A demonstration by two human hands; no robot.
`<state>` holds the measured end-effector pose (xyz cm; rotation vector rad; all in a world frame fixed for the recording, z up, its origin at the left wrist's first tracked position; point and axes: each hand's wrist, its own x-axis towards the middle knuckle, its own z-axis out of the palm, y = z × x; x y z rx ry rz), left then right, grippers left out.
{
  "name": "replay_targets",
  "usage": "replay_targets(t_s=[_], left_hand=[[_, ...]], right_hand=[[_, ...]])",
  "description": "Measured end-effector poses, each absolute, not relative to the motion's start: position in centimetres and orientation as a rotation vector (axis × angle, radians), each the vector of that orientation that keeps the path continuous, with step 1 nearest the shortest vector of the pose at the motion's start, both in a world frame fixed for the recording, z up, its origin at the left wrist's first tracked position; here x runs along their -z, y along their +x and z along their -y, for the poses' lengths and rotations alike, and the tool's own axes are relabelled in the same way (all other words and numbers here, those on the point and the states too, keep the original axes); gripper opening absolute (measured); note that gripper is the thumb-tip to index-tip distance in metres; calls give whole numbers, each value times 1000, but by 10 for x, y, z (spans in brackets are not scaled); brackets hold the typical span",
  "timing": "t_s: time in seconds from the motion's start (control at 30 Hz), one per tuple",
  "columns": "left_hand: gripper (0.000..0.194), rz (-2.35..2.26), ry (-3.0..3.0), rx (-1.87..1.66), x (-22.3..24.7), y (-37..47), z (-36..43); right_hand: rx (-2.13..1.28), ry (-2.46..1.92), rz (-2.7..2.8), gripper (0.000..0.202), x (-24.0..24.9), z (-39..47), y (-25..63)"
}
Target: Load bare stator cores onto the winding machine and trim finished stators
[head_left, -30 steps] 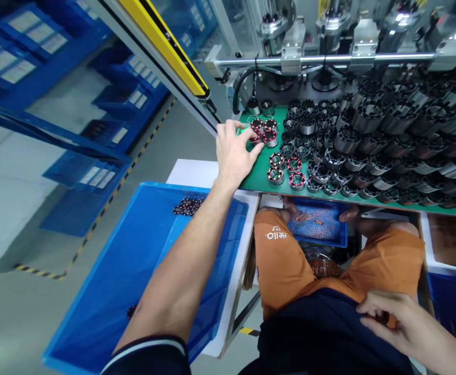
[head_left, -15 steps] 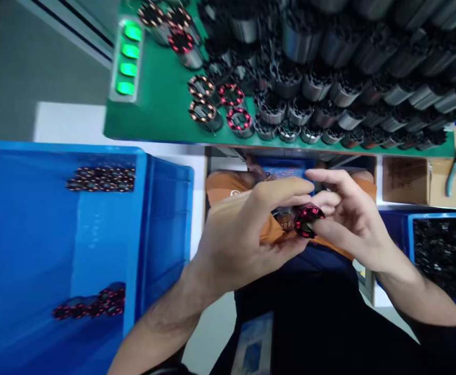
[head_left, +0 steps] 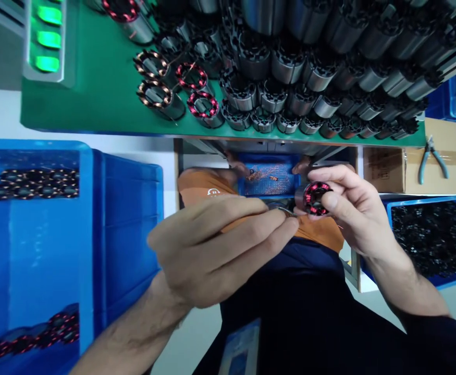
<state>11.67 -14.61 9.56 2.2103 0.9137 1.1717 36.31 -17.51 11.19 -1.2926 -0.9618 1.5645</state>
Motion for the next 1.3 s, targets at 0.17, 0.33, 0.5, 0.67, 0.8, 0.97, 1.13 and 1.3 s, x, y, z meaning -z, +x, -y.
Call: replay_targets(t_s=[0.17, 0.33, 0.5, 0.67, 0.8, 0.97, 1.13, 1.3], left_hand=[[13, -803, 2465, -1007, -34, 128, 145], [9, -1021, 1779, -1191, -48, 137, 146], [14, -989, 1655, -1296, -89, 157, 146], [8, -999, 1500, -1218, -83, 169, 147], [18, -950, 1195, -1021, -49, 170, 148], [20, -1035, 1180, -971, -37, 160, 141], [9, -796, 1366, -924, -75, 155, 135], [17, -838, 1380, -842, -63, 156, 141]], right_hand=[[-1438, -1191, 961, 36, -107, 184, 375], [-1297, -1273, 1067, 35, -106, 188, 367], [-1200, -1326, 1138, 39, -107, 187, 355], [-1178, -1371, 1123, 43, -99, 188, 356], [-1326, -1308, 1032, 47, -94, 192, 366], [-1452, -1287, 1069, 53, -99, 194, 375], [-1472, -1292, 1197, 55, -98, 190, 370], [-1444, -1259, 1180, 50, -91, 192, 371]])
